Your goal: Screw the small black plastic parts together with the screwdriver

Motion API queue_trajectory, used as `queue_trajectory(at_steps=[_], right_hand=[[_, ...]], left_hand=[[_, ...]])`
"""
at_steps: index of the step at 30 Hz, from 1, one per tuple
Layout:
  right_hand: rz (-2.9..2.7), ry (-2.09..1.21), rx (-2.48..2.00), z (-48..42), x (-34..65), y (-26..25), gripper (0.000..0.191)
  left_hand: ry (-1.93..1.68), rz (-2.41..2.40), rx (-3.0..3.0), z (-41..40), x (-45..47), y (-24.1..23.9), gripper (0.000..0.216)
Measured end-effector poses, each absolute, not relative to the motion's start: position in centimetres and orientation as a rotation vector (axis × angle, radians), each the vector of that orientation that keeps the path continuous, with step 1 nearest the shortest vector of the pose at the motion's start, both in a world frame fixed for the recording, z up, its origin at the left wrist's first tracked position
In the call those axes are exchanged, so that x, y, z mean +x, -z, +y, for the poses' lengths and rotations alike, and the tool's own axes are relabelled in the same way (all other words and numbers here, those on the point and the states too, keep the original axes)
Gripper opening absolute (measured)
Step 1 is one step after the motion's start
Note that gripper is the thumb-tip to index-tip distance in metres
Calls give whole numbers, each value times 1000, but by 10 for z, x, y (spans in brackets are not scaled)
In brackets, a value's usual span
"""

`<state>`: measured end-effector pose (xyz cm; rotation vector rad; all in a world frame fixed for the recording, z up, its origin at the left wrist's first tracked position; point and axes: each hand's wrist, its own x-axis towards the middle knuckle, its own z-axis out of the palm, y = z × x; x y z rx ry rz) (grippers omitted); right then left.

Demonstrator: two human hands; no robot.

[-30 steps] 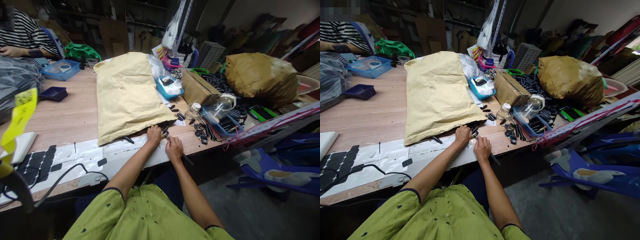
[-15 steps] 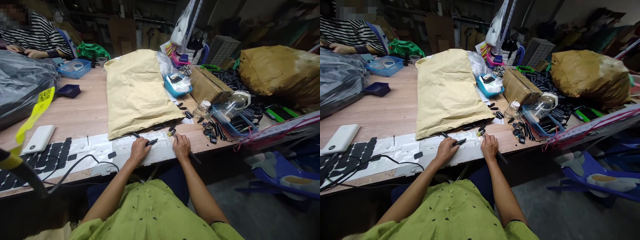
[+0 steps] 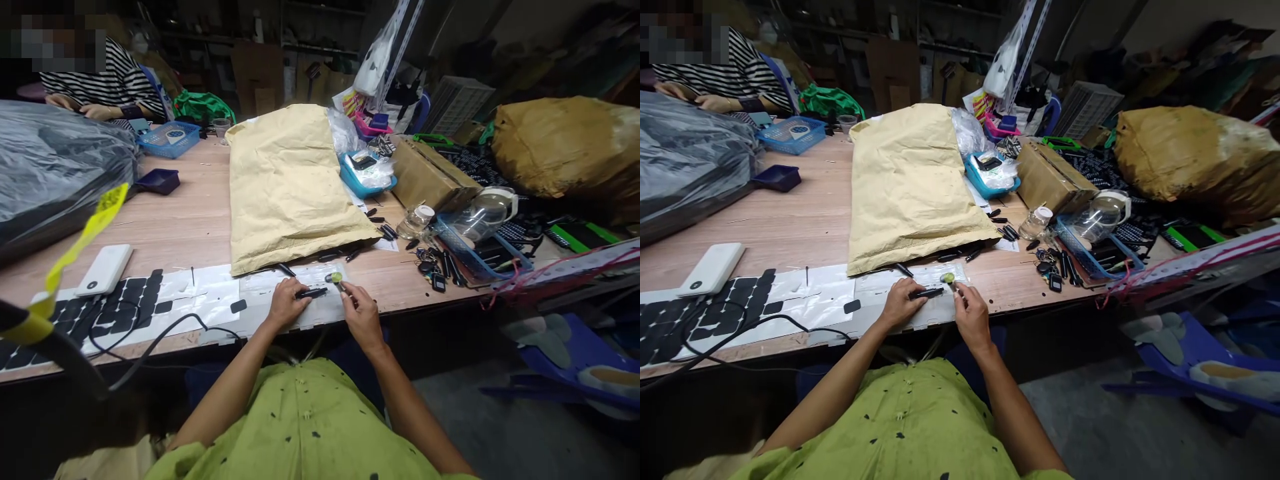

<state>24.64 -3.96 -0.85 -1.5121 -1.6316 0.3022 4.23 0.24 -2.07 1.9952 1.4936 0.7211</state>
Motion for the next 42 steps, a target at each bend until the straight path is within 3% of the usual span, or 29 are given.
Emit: queue_trajectory(at_steps=[30, 42], right_hand=[[-1753, -270, -1460, -48, 232, 5, 32], [-1210, -708, -1615, -41, 253, 21, 38]], left_hand=[[-688, 1496, 1973, 3, 47, 13, 19], [-729, 1523, 2023, 3, 47, 21, 23]])
